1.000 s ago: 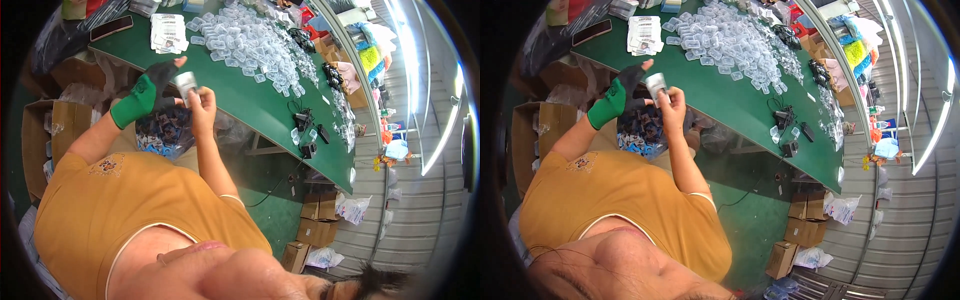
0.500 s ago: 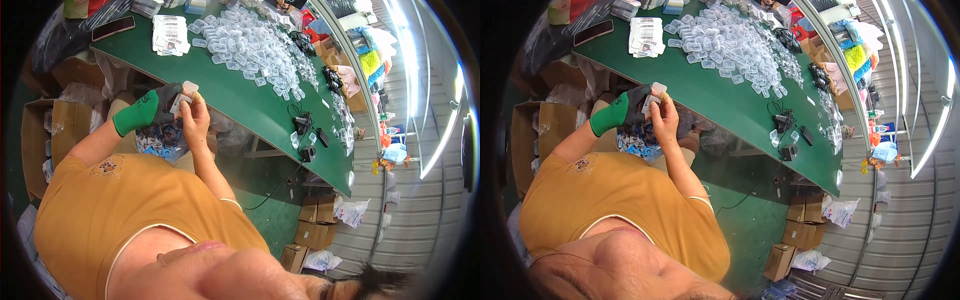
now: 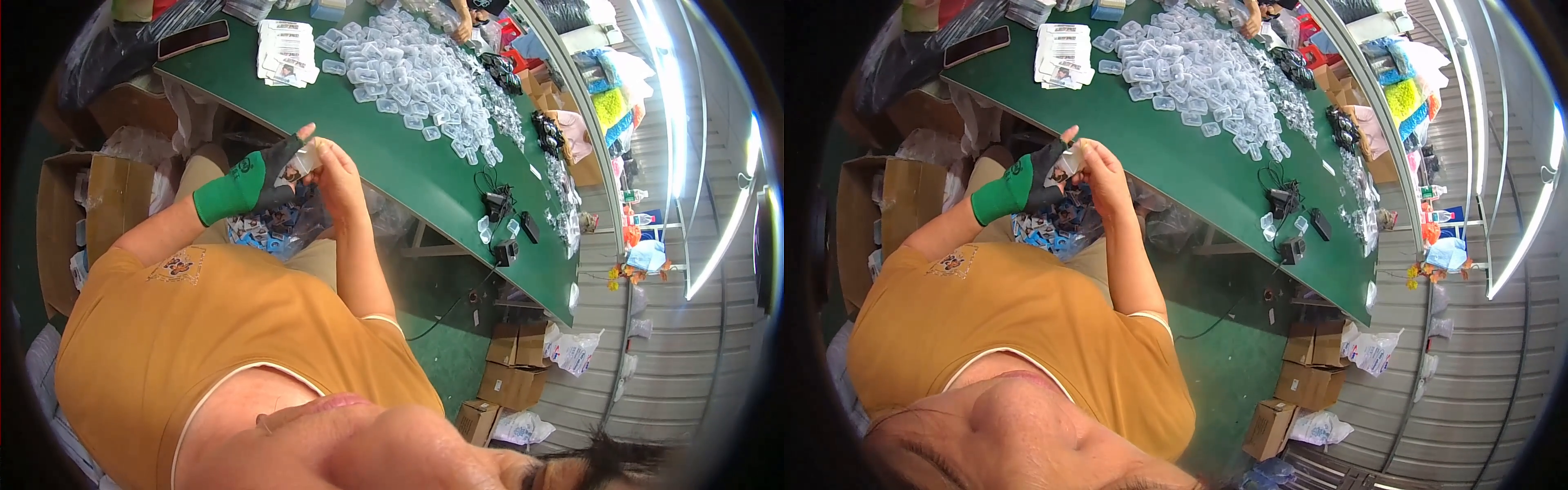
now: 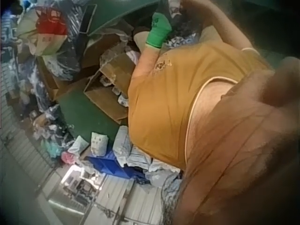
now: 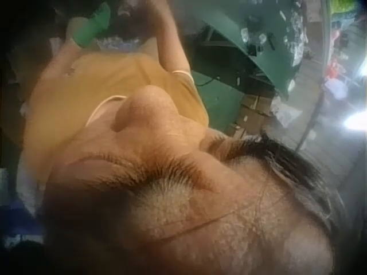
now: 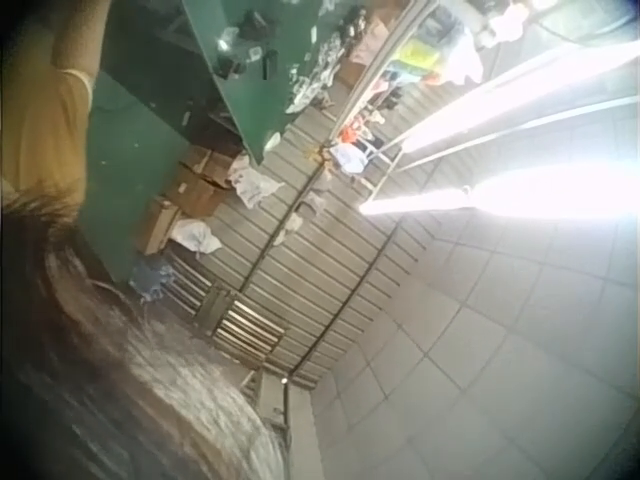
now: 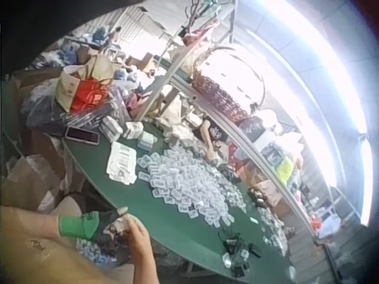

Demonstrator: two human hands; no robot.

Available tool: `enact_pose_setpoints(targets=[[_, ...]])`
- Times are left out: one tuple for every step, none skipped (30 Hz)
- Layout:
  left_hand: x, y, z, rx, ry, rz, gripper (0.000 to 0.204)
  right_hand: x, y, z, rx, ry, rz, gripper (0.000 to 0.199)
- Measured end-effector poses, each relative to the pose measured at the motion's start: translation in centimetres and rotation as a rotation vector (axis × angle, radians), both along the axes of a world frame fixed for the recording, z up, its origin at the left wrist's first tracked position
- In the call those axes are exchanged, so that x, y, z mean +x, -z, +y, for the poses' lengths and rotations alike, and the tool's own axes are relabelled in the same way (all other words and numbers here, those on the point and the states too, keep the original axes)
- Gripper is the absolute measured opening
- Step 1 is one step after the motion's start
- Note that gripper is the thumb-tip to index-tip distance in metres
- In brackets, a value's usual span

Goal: Manually placing small toy components and stickers into clear plastic cases at a factory workbench.

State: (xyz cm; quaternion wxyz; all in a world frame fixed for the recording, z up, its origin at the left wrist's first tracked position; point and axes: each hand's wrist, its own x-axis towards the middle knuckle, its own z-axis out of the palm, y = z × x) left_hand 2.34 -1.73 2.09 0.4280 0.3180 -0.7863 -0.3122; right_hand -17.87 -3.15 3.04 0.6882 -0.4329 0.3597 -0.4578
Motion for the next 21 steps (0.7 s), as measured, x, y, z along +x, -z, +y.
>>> enact_pose_setpoints(targets=[[0.2,-1.0,0.3,0.162,0.068,-0.001,0.095,0.1,0.0,0.1,-0.068,-0.034,0.085,0.013],[0.2,-1.0,0.3,0.161,0.068,-0.001,0.095,0.4,0.3,0.2,-0.068,-0.034,0.085,0.013],[0.2,-1.1,0.1,0.17,0.079,0.0,0.099,1.0,1.0,0.4,-0.124,0.035,0.098,0.009],[0.2,-1.3,0.0,0.178,0.088,-0.003,0.103,1.7,1.7,0.8,-0.181,0.103,0.108,0.007],[0.3,-0.5,-0.2,0.181,0.081,-0.002,0.103,3.2,1.4,1.2,-0.402,0.263,0.354,0.008],[0.2,0.9,-0.6,0.143,0.035,-0.032,0.103,3.5,0.9,2.2,-0.75,0.378,0.661,0.008],[0.1,1.1,-0.7,0.102,-0.002,-0.063,0.102,3.7,0.9,2.8,-0.731,0.389,0.658,0.007],[0.1,1.2,-0.8,0.101,-0.001,-0.064,0.102,3.9,1.0,3.1,-0.712,0.4,0.655,0.006],[0.1,1.3,-0.9,0.105,0.008,-0.019,0.102,3.4,2.0,2.5,-0.641,0.389,0.564,0.005],[0.0,0.9,-0.8,0.11,0.018,0.026,0.102,3.2,1.9,2.3,-0.568,0.379,0.472,0.007],[0.0,0.5,-0.6,0.111,0.019,0.026,0.102,3.6,2.1,2.4,-0.335,0.406,0.108,0.011],[0.0,0.0,-0.3,0.109,-0.001,-0.036,0.101,3.6,2.3,2.8,-0.334,0.408,0.108,0.011],[0.0,-0.3,-0.2,0.107,-0.025,-0.097,0.1,3.6,2.4,3.2,-0.58,0.465,0.405,0.012],[-0.1,-0.1,-0.1,0.107,-0.026,-0.097,0.1,3.7,2.5,3.8,-0.823,0.514,0.706,0.015],[-0.2,0.3,-0.1,0.106,-0.03,-0.084,0.099,3.8,2.7,4.3,-0.823,0.489,0.683,0.021],[-0.3,0.8,0.1,0.106,-0.036,-0.068,0.098,3.6,2.5,4.7,-0.822,0.485,0.682,0.021],[-0.2,2.0,0.2,0.111,-0.042,-0.07,0.098,3.5,2.0,5.0,-0.961,0.445,0.897,0.024],[0.0,3.5,0.2,0.133,-0.037,-0.021,0.099,3.6,1.7,5.4,-1.097,0.399,1.112,0.028],[-0.1,3.7,0.2,0.151,-0.023,0.027,0.099,3.9,1.8,5.7,-1.127,0.406,1.149,0.031],[-0.1,3.9,0.3,0.152,-0.019,0.024,0.099,4.1,2.3,5.9,-1.124,0.411,1.149,0.031],[-0.1,4.0,0.5,0.219,-0.024,-0.001,0.098,4.1,3.2,6.0,-1.101,0.432,1.137,0.031]])
